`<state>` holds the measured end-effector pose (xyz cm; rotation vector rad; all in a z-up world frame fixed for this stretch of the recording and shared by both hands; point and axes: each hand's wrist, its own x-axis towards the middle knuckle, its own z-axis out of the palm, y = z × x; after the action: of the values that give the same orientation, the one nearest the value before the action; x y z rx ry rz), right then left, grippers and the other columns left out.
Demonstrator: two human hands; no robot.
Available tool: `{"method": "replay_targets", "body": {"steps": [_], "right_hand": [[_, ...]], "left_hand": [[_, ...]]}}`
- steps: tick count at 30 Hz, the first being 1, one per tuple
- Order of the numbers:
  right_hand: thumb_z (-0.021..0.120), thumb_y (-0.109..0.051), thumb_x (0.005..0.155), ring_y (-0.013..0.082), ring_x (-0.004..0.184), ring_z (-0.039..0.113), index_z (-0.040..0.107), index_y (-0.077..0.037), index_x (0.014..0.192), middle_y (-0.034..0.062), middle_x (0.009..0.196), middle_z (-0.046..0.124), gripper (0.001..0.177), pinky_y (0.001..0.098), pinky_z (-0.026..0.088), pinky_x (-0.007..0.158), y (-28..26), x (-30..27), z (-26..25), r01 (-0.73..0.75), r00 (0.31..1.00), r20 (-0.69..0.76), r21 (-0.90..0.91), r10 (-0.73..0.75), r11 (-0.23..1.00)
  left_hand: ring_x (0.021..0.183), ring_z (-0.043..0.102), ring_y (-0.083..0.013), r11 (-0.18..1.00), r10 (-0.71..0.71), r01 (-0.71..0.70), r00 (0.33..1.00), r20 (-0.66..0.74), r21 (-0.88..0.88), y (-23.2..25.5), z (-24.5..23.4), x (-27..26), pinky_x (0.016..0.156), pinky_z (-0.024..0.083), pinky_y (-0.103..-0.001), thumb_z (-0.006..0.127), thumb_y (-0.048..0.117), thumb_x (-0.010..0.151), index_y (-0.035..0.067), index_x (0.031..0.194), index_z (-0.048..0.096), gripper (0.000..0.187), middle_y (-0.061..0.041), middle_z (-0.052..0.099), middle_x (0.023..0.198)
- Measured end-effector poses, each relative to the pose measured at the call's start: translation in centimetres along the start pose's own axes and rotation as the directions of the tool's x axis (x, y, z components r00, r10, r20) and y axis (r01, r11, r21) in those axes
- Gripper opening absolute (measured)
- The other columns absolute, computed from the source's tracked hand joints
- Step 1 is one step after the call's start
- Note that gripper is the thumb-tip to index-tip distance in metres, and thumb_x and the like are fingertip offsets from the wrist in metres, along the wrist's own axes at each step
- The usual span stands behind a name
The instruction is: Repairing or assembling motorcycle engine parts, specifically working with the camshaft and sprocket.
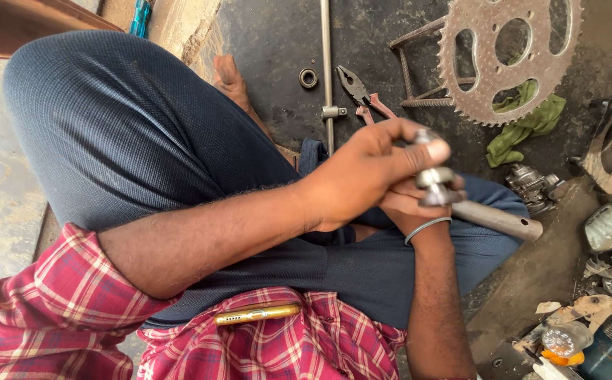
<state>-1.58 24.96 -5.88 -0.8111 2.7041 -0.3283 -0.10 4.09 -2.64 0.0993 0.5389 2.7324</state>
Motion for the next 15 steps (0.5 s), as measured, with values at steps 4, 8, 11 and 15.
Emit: {"method": "replay_targets", "body": {"steps": [4,8,11,15], "right_hand": [[0.079,-0.032,0.088,0.0234,0.080,0.069,0.070,-0.011,0.102,0.0046,0.089,0.072,0.027,0.0400,0.056,0.067,-1.0,1.0,-0.5,0.027,0.997,0.079,-0.102,-0.019,0.994],[0.080,-0.033,0.087,0.0261,0.078,0.069,0.069,-0.008,0.104,0.0080,0.090,0.070,0.032,0.0414,0.056,0.063,-2.0,1.4,-1.5,-0.003,0.995,0.099,-0.143,0.017,0.990],[0.079,-0.033,0.088,0.0260,0.078,0.069,0.068,-0.008,0.104,0.0080,0.090,0.070,0.032,0.0413,0.056,0.064,-1.1,0.7,-0.6,-0.004,0.995,0.098,-0.125,0.017,0.992],[0.079,-0.032,0.088,0.0257,0.079,0.069,0.068,-0.007,0.105,0.0080,0.091,0.070,0.032,0.0409,0.056,0.065,-0.5,0.4,-0.2,-0.011,0.995,0.097,-0.092,0.019,0.996]], "left_hand": [[0.084,0.076,-0.0271,0.979,-0.200,0.175,0.917,-0.345,-0.102,1.2,0.5,0.2,0.076,0.068,-0.040,0.060,0.022,0.104,-0.009,0.117,0.051,0.035,-0.021,0.068,0.100],[0.082,0.078,-0.0317,0.954,-0.280,0.220,0.894,-0.350,-0.202,2.4,0.7,0.2,0.070,0.071,-0.040,0.056,0.025,0.102,-0.008,0.118,0.046,0.038,-0.022,0.068,0.097],[0.080,0.077,-0.0341,0.953,-0.279,0.218,0.903,-0.328,-0.212,1.3,-0.1,0.1,0.068,0.069,-0.037,0.056,0.026,0.104,-0.012,0.119,0.046,0.042,-0.026,0.068,0.099],[0.079,0.077,-0.0345,0.952,-0.283,0.225,0.907,-0.312,-0.208,1.2,-0.3,0.1,0.067,0.068,-0.037,0.056,0.026,0.106,-0.017,0.120,0.047,0.045,-0.028,0.068,0.101]]}}
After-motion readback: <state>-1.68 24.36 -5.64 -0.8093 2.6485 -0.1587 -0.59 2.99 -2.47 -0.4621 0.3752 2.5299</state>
